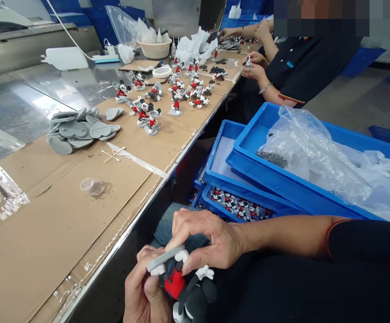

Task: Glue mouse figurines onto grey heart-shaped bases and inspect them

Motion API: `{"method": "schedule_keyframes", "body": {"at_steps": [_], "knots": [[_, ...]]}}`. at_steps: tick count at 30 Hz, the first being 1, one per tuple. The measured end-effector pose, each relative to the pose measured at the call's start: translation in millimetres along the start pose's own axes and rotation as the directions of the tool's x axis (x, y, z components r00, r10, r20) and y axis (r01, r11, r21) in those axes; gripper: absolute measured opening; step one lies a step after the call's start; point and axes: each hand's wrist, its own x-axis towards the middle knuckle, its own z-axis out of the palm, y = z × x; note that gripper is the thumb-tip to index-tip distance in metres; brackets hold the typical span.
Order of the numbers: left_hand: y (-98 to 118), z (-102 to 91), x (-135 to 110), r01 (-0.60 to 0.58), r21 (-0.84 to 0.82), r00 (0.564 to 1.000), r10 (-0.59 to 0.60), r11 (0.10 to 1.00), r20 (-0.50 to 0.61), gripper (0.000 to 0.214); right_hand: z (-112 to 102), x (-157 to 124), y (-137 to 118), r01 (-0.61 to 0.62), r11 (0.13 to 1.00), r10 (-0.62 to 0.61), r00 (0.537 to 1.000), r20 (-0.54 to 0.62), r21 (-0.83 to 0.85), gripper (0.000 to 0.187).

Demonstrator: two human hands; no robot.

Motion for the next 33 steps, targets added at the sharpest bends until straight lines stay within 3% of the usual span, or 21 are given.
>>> {"method": "schedule_keyframes", "body": {"at_steps": [7,14,20,23,28,33], "knots": [[2.0,0.5,-1.1,0.051,0.053,0.998,-0.049,0.997,-0.031,0.020,-0.5,-0.3,0.2,-0.002,1.000,0.002,1.000,-0.002,0.003,0.035],[-2.1,-4.2,-0.5,0.024,0.045,0.999,-0.026,0.999,0.037,0.018,-0.8,-1.7,0.7,-0.020,1.000,0.020,1.000,0.017,-0.004,0.034],[2.2,0.1,-2.0,0.078,0.058,0.996,-0.076,0.995,-0.047,0.020,-1.0,-4.8,2.6,-0.099,0.995,0.100,0.993,0.070,-0.027,0.044],[3.8,2.6,-1.4,0.106,0.052,0.992,-0.102,0.993,-0.073,0.019,-0.7,-3.8,2.6,-0.071,0.997,0.071,0.997,0.032,-0.016,0.044],[3.3,3.3,0.8,0.036,-0.020,0.999,-0.036,0.999,0.024,0.017,-0.9,-2.4,1.8,-0.042,0.999,0.042,0.999,0.023,-0.009,0.042],[10.2,7.2,-0.6,0.126,0.062,0.988,-0.120,0.990,-0.098,0.015,-1.0,-4.0,2.3,-0.081,0.997,0.081,0.996,0.033,-0.012,0.043]]}}
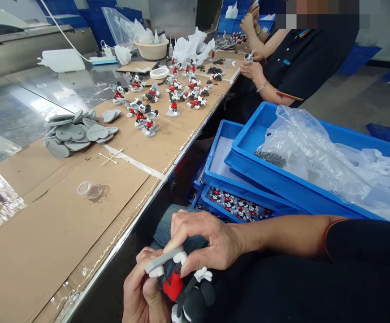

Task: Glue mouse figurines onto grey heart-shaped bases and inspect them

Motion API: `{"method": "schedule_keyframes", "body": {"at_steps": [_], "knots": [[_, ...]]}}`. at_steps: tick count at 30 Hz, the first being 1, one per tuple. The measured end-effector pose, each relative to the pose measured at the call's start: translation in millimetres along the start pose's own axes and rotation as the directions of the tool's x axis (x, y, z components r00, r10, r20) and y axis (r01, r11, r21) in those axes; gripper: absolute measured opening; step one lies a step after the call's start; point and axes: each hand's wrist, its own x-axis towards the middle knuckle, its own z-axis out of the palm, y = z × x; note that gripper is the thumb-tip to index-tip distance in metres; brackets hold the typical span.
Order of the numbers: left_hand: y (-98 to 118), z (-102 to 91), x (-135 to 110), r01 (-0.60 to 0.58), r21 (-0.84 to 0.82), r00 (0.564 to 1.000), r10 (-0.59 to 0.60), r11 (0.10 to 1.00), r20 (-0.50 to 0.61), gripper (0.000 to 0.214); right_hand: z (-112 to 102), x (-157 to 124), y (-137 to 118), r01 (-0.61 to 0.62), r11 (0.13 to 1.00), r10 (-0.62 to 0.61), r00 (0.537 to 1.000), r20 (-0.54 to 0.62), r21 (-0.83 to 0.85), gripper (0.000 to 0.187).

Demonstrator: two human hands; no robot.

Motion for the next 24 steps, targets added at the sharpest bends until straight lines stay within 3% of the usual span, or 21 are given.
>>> {"method": "schedule_keyframes", "body": {"at_steps": [3,8,14,20,24], "knots": [[-0.2,-1.0,0.0,0.001,0.014,1.000,-0.001,1.000,0.023,0.019,0.0,0.3,0.5,-0.004,1.000,0.004,1.000,0.017,0.002,0.045],[-4.5,-1.4,1.4,-0.031,-0.059,0.998,0.034,0.998,0.059,0.016,-0.2,2.7,-0.9,0.067,0.998,-0.066,0.997,-0.050,0.017,0.039],[-3.7,-0.5,0.9,-0.052,-0.107,0.992,0.064,0.993,0.106,0.018,0.5,1.2,0.7,0.038,0.999,-0.038,0.999,-0.020,0.010,0.043],[-0.9,0.0,-1.9,0.034,-0.104,0.998,-0.029,0.994,0.050,0.016,-0.2,-0.7,1.5,-0.037,0.999,0.037,0.998,0.041,0.001,0.046],[-7.9,-4.9,-2.2,-0.013,-0.095,0.996,0.022,0.995,0.089,0.019,-0.1,0.0,0.8,-0.015,1.000,0.015,1.000,0.022,-0.001,0.045]]}}
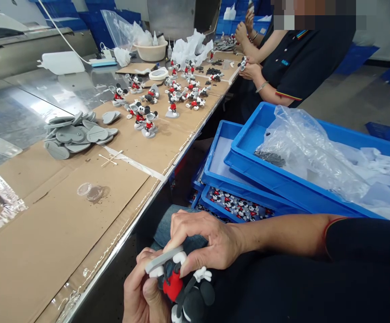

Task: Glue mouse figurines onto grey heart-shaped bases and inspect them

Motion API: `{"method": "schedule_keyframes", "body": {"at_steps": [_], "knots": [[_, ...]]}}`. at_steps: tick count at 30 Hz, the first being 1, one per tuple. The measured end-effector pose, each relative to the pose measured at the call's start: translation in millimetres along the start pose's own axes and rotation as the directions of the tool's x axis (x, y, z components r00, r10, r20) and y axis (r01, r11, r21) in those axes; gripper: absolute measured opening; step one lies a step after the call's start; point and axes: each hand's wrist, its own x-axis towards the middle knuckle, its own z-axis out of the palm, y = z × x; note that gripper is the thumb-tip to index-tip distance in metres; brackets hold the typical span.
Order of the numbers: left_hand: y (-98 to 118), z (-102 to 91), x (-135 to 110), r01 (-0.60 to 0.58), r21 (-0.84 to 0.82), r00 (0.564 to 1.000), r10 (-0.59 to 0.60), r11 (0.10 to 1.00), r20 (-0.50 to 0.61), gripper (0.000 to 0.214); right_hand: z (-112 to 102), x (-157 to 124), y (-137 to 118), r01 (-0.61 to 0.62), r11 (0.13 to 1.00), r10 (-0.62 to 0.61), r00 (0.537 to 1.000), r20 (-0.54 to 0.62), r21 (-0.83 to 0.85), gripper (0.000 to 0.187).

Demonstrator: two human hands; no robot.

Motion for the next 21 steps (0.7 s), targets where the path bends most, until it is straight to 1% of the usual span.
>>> {"method": "schedule_keyframes", "body": {"at_steps": [2,4,6,8,11,15,18,21], "knots": [[-1.2,-1.2,-0.1,-0.033,0.005,0.999,0.033,0.999,0.012,0.019,0.3,0.4,-0.2,0.037,0.999,-0.036,0.999,-0.032,0.006,0.044],[1.5,0.6,0.0,-0.001,0.047,0.999,0.003,0.999,-0.044,0.018,0.3,0.5,-0.2,0.046,0.999,-0.045,0.998,-0.042,0.005,0.044],[7.0,4.4,0.6,0.042,0.075,0.995,-0.035,0.996,-0.093,0.016,0.2,0.2,-0.2,0.015,1.000,-0.015,1.000,-0.013,-0.006,0.045],[12.2,8.2,1.5,0.057,0.074,0.993,-0.049,0.996,-0.107,0.016,-0.1,-0.3,-0.1,-0.021,1.000,0.021,1.000,0.022,-0.012,0.047],[15.1,10.8,2.4,0.072,0.088,0.990,-0.061,0.993,-0.126,0.016,-0.4,-0.9,-0.2,-0.036,0.999,0.036,0.999,0.034,-0.009,0.048],[12.7,9.7,1.7,0.060,0.095,0.992,-0.049,0.994,-0.118,0.016,-0.8,-1.2,-0.5,-0.045,0.999,0.046,0.998,0.034,-0.024,0.049],[12.5,10.1,1.8,0.072,0.092,0.991,-0.061,0.993,-0.115,0.015,-1.1,-0.5,-0.9,-0.038,0.999,0.039,0.999,0.034,-0.031,0.049],[14.2,11.8,2.8,0.086,0.077,0.990,-0.077,0.993,-0.119,0.016,-1.2,1.0,-1.3,0.014,1.000,-0.014,1.000,-0.004,-0.020,0.043]]}}
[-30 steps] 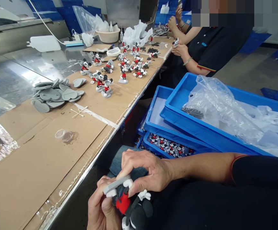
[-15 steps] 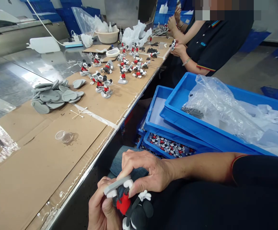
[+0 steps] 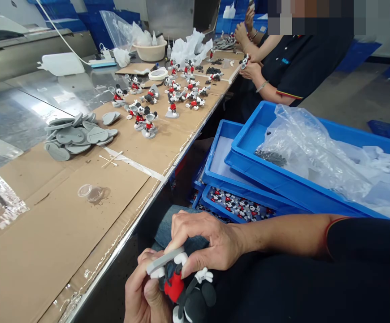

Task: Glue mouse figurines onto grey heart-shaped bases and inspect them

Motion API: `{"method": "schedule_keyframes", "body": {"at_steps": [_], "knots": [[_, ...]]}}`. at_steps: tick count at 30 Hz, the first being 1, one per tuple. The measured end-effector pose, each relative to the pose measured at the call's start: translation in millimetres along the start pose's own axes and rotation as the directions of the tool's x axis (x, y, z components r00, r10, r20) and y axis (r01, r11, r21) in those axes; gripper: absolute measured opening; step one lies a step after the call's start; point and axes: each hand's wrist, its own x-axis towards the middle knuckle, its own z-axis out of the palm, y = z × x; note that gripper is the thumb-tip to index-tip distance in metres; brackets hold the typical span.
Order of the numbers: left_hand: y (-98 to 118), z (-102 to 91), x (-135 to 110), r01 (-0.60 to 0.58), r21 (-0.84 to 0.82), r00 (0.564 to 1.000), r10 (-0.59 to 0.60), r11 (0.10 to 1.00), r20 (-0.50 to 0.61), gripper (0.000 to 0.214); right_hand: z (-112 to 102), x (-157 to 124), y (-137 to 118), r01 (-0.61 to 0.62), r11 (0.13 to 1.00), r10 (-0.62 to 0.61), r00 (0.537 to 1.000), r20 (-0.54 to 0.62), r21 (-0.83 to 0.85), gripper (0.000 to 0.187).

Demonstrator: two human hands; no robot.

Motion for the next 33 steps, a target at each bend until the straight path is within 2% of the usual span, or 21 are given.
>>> {"method": "schedule_keyframes", "body": {"at_steps": [4,10,14,20,28,33], "knots": [[0.6,0.0,0.0,-0.013,0.008,1.000,0.013,1.000,-0.006,0.018,0.3,0.6,0.2,0.060,0.998,-0.058,0.996,-0.065,0.019,0.036],[-5.1,-4.3,-1.0,-0.002,0.029,1.000,0.002,1.000,-0.003,0.016,0.2,-1.8,2.2,0.002,1.000,-0.002,1.000,-0.022,0.010,0.041],[-7.4,-5.8,-1.4,-0.051,0.030,0.998,0.050,0.998,0.027,0.016,-0.4,-1.0,1.4,-0.001,1.000,0.002,0.999,-0.040,0.027,0.040],[1.4,-0.3,-4.7,0.100,0.106,0.993,-0.092,0.989,-0.077,0.020,-1.5,0.7,0.3,-0.045,0.999,0.045,0.999,-0.011,0.017,0.045],[2.8,0.4,-3.9,0.140,0.103,0.987,-0.130,0.985,-0.095,0.021,-2.1,3.5,1.6,0.010,0.998,-0.006,0.998,-0.064,0.068,0.039],[2.9,0.2,-3.5,0.145,0.092,0.985,-0.134,0.985,-0.112,0.021,-2.9,4.0,0.4,-0.022,0.997,0.026,0.998,-0.056,0.079,0.040]]}}
